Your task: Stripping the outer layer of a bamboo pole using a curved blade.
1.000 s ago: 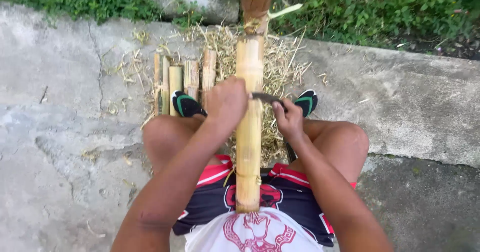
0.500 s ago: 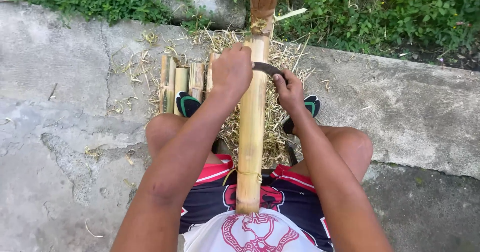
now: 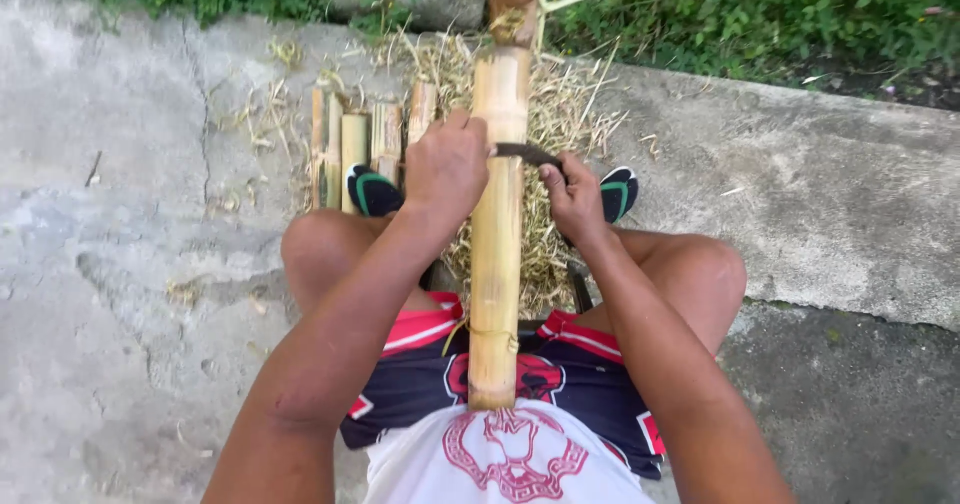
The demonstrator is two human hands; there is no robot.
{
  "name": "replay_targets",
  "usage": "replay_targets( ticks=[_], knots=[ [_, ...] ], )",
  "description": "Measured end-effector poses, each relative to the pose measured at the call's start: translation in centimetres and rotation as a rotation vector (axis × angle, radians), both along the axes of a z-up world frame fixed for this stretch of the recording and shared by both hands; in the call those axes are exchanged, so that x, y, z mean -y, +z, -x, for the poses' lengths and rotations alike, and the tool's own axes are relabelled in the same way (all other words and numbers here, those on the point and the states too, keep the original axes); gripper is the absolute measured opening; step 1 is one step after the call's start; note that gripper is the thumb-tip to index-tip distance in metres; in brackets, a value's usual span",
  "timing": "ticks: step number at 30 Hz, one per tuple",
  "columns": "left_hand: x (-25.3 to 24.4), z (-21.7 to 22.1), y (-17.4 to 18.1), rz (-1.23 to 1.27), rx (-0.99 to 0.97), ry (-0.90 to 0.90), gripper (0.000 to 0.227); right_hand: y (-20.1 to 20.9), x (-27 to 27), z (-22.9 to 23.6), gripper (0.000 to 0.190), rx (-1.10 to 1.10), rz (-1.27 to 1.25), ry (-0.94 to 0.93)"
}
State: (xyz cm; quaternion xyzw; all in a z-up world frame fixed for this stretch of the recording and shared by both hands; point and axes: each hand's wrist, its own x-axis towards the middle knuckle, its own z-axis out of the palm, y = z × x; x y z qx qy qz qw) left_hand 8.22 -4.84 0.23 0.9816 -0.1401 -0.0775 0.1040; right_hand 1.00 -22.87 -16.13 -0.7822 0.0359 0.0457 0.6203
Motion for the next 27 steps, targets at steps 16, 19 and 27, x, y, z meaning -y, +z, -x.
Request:
replay_targets(
  ticks=[16,19,27],
  knots=[
    [-1.5,10.3,0.5,0.019,-0.587,-0.025,0.024,2.1,4.0,10.1,0.028,-0.184,-0.056,0.528],
    [-1.0,6.1,-1.1,0.149,-0.259,0.006,0.014,2.2,2.7,4.4,0.024,-0.308,0.027,0.354],
    [0.9,-3.6,-0.8,-0.053,0.016,-0.046,0.013,-0.1,-0.6,-4.1,0.027,0.007,0.021,0.005]
  ],
)
